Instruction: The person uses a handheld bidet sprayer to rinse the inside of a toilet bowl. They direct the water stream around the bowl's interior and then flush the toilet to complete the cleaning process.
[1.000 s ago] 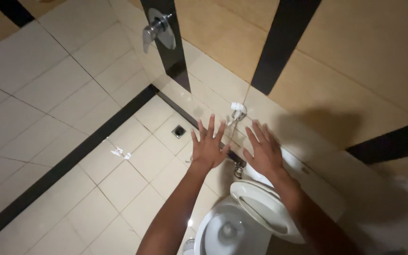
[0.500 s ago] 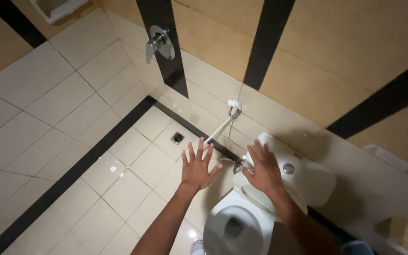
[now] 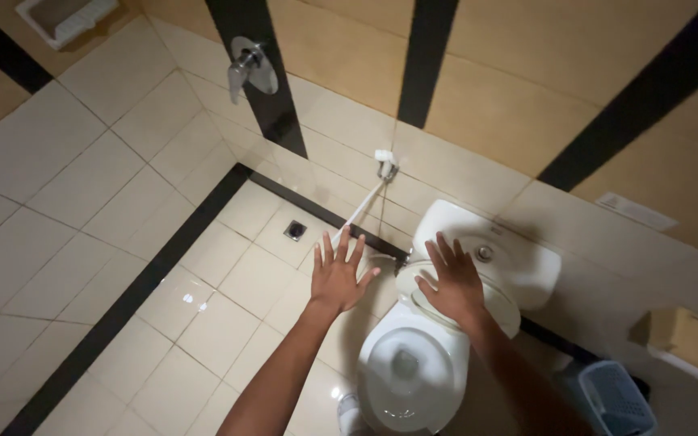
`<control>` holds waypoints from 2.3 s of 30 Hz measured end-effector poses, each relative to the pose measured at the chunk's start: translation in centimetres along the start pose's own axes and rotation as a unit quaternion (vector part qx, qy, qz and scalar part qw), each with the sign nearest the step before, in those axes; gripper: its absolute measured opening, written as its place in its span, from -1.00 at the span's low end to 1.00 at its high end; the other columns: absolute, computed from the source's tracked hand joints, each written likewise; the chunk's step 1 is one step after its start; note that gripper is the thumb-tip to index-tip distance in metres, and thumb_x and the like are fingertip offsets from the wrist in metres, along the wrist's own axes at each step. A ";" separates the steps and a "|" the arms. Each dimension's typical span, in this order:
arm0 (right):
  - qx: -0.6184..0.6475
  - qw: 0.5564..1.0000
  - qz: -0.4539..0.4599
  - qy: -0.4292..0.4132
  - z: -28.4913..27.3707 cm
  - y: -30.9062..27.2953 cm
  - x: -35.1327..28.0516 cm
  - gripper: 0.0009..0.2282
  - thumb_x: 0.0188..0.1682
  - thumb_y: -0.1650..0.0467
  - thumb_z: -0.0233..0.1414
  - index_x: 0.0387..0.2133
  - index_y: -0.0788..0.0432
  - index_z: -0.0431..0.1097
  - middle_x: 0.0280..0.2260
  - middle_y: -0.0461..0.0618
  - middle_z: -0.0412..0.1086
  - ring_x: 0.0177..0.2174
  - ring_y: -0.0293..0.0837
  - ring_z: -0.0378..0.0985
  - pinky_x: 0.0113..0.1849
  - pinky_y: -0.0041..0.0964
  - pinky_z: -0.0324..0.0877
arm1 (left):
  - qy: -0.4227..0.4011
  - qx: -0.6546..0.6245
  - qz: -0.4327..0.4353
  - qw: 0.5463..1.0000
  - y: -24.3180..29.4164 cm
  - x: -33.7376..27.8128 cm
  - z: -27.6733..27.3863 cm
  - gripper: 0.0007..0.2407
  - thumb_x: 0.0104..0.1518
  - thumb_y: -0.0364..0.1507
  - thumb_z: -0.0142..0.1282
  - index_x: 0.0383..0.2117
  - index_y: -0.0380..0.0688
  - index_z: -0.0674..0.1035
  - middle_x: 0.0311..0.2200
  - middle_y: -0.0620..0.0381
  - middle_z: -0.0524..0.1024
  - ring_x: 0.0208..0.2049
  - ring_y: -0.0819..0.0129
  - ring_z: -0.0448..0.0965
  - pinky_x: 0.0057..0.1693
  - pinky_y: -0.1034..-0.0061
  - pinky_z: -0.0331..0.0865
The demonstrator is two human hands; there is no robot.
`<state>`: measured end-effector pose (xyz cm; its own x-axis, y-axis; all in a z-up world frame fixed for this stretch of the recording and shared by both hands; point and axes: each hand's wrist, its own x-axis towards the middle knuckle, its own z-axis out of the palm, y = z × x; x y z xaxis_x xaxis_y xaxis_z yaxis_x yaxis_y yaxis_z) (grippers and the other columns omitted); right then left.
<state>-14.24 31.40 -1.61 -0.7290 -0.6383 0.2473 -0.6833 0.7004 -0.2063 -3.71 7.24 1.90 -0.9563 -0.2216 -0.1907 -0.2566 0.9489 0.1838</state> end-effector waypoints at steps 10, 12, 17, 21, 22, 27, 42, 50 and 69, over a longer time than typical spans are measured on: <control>0.015 0.998 0.044 -0.036 -2.1 9.3 -4.1 -0.40 -0.09 0.18 0.14 0.23 0.11 0.21 0.32 0.18 0.11 0.26 0.29 0.12 0.19 0.14 0.08 | -0.016 0.001 0.019 1.000 7.9 2.1 1.9 -0.32 0.25 0.11 -0.33 0.46 0.13 -0.02 0.50 0.00 -0.32 0.45 -0.31 -0.38 0.45 -0.09 -0.40; 0.044 0.999 0.006 -0.028 -2.3 12.2 -4.7 -0.35 -0.09 0.19 0.11 0.28 0.18 0.16 0.32 0.14 0.12 0.34 0.18 0.07 0.31 0.12 -0.04 | -0.040 -0.001 0.012 0.999 10.4 2.8 1.8 -0.33 0.25 0.12 -0.32 0.46 0.17 -0.01 0.51 0.02 -0.29 0.47 -0.28 -0.40 0.47 -0.06 -0.42; -0.016 0.992 0.060 -0.112 -1.3 18.1 -6.2 -0.37 -0.08 0.15 0.12 0.27 0.08 0.17 0.37 0.09 0.00 0.34 0.24 -0.07 0.26 0.11 -0.11 | -0.055 -0.025 0.010 0.998 15.5 5.1 4.8 -0.33 0.23 0.10 -0.33 0.47 0.21 -0.05 0.49 0.03 -0.28 0.46 -0.30 -0.43 0.46 -0.07 -0.45; -0.040 0.987 0.061 -0.145 -1.5 21.3 -6.5 -0.41 -0.06 0.14 0.11 0.25 0.03 0.21 0.37 0.04 0.01 0.34 0.20 -0.05 0.27 0.11 -0.09 | -0.080 -0.031 0.003 0.996 19.2 6.3 5.8 -0.37 0.26 0.09 -0.35 0.47 0.28 -0.04 0.51 0.02 -0.29 0.47 -0.30 -0.44 0.47 -0.06 -0.44; -0.039 0.986 0.060 -0.149 -1.1 22.1 -6.6 -0.41 -0.06 0.14 0.11 0.25 0.03 0.21 0.37 0.04 0.01 0.34 0.20 -0.05 0.27 0.11 -0.09 | -0.084 -0.033 0.000 0.996 20.1 6.8 6.2 -0.37 0.26 0.09 -0.35 0.47 0.28 -0.04 0.51 0.02 -0.29 0.47 -0.30 -0.44 0.47 -0.06 -0.44; -0.027 0.995 -0.043 -0.088 3.0 26.4 -7.1 -0.48 -0.07 0.20 0.15 0.17 0.10 0.35 0.31 0.06 0.17 0.34 0.10 0.09 0.34 0.09 -0.06 | -0.137 -0.008 -0.020 0.990 23.5 9.1 8.7 -0.39 0.26 0.06 -0.31 0.45 0.33 -0.01 0.51 0.01 -0.35 0.47 -0.30 -0.51 0.46 -0.08 -0.46; 0.000 0.963 0.035 -0.267 4.5 24.1 -2.4 -0.46 -0.02 0.26 0.03 0.28 -0.02 0.14 0.40 -0.01 -0.09 0.37 0.25 -0.30 0.31 0.05 -0.28 | -0.155 -0.005 -0.037 0.987 25.6 15.4 16.9 -0.51 0.27 -0.04 -0.26 0.38 0.46 0.19 0.49 0.02 -0.27 0.46 -0.34 -0.43 0.44 -0.14 -0.43; -0.016 0.963 0.014 -0.268 5.9 24.4 -1.8 -0.49 0.04 0.29 -0.01 0.31 -0.16 0.13 0.41 -0.06 -0.09 0.38 0.22 -0.23 0.32 0.07 -0.27 | -0.141 0.017 -0.027 0.989 26.1 16.5 17.5 -0.54 0.28 -0.09 -0.29 0.35 0.42 0.25 0.47 0.03 -0.10 0.46 -0.33 -0.33 0.44 -0.15 -0.38; -0.075 0.929 0.097 -0.348 4.2 21.1 0.2 -0.42 -0.05 0.17 0.10 0.30 -0.23 0.13 0.44 -0.08 -0.21 0.41 0.15 -0.28 0.32 0.09 -0.25 | -0.120 0.001 -0.070 0.990 28.5 17.6 19.1 -0.57 0.33 -0.13 -0.29 0.29 0.15 0.40 0.45 -0.18 0.02 0.47 -0.38 -0.19 0.46 -0.17 -0.39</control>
<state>-28.97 44.72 -9.93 -0.7236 -0.5109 -0.4640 -0.5607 0.8272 -0.0365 -25.21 34.68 -14.61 -0.8508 -0.2905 -0.4379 -0.3831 0.9132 0.1385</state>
